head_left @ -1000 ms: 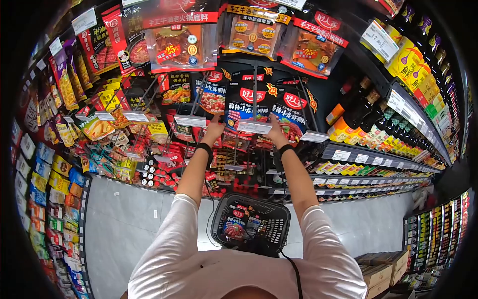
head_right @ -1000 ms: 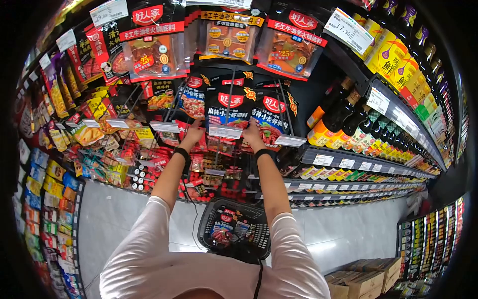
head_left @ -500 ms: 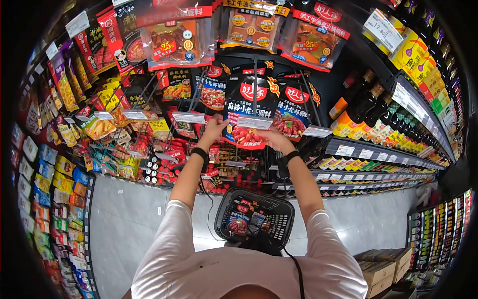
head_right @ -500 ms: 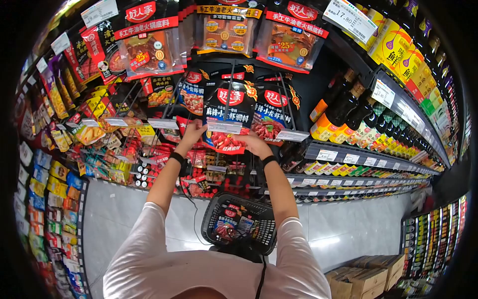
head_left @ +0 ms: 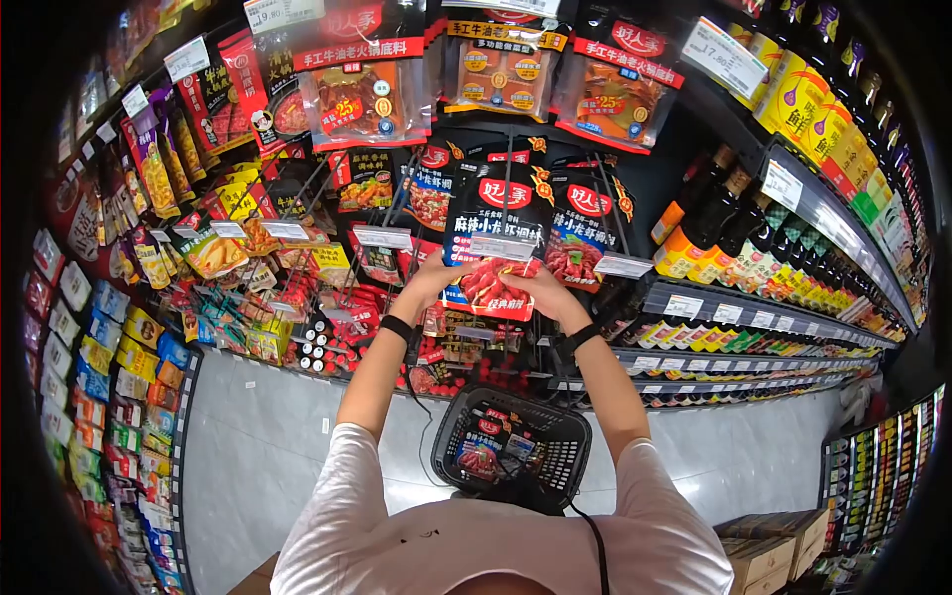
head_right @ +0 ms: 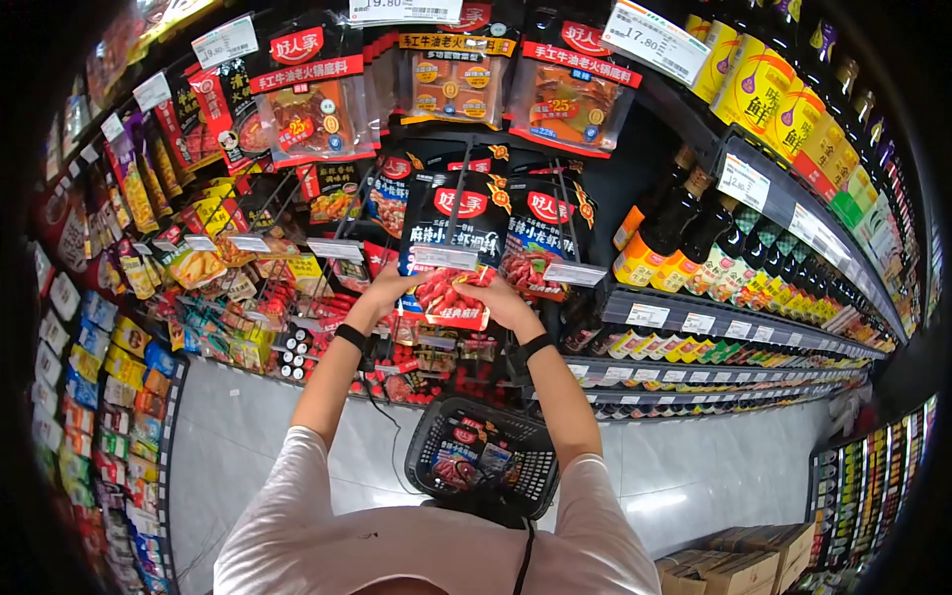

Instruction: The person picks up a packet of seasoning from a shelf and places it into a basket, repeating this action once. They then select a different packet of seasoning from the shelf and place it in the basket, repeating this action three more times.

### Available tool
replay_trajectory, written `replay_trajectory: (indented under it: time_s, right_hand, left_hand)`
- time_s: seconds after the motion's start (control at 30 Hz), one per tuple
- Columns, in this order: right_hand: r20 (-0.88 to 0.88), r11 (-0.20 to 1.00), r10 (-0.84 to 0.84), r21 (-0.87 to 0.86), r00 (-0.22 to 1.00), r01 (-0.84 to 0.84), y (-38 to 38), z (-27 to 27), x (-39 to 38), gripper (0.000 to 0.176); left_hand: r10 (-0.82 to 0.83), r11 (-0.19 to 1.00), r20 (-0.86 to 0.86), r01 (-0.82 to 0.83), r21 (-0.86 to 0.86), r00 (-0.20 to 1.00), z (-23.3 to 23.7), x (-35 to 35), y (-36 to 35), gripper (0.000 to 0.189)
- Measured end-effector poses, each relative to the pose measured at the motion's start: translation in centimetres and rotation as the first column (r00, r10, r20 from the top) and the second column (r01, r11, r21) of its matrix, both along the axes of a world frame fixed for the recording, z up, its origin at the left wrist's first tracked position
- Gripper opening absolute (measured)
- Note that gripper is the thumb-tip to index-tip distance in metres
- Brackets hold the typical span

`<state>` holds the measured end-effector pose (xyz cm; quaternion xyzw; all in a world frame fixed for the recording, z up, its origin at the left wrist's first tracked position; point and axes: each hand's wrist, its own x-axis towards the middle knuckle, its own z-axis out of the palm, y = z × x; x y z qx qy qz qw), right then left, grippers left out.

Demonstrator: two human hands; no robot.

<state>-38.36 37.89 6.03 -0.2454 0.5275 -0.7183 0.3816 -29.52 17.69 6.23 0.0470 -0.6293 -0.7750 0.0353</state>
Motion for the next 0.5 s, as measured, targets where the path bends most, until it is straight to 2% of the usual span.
replay_trajectory:
  time_s: [0.1, 0.2, 0.23, 0.27, 0.33, 0.5]
  right_hand:
    - [-0.137, 0.997, -0.030, 0.067, 0.990, 0.040, 1.2, 0.0, 0.0, 0.035]
    - [-0.163, 0.996, -0.019, 0.086, 0.987, 0.034, 1.9, -0.5, 0.4, 0.035]
    - [-0.171, 0.995, -0.006, 0.095, 0.985, 0.023, 2.3, -0.6, 0.6, 0.034]
    - [-0.170, 0.996, -0.002, 0.087, 0.985, 0.017, 2.5, -0.8, 0.9, 0.033]
    - [-0.165, 0.997, 0.002, 0.073, 0.986, 0.010, 3.0, -1.0, 1.7, 0.033]
    - [-0.228, 0.993, 0.015, 0.118, 0.974, 0.012, 4.4, -1.5, 3.8, 0.036]
  left_hand:
    - [0.068, 0.995, -0.045, -0.071, -0.071, 0.997, -1.3, 0.0, 1.3, 0.038]
    - [0.106, 0.992, -0.043, -0.108, -0.061, 0.993, -2.6, 0.7, 2.3, 0.033]
    - [0.144, 0.983, -0.079, -0.152, -0.102, 0.986, -2.1, 1.2, 2.8, 0.030]
    - [0.190, 0.973, -0.039, -0.194, -0.126, 0.981, -1.6, 2.0, 3.7, 0.027]
    - [0.195, 0.976, -0.076, -0.201, -0.084, 0.978, -1.3, 3.0, 4.8, 0.026]
    - [0.239, 0.957, -0.088, -0.250, -0.145, 0.967, -2.6, 5.2, 6.4, 0.023]
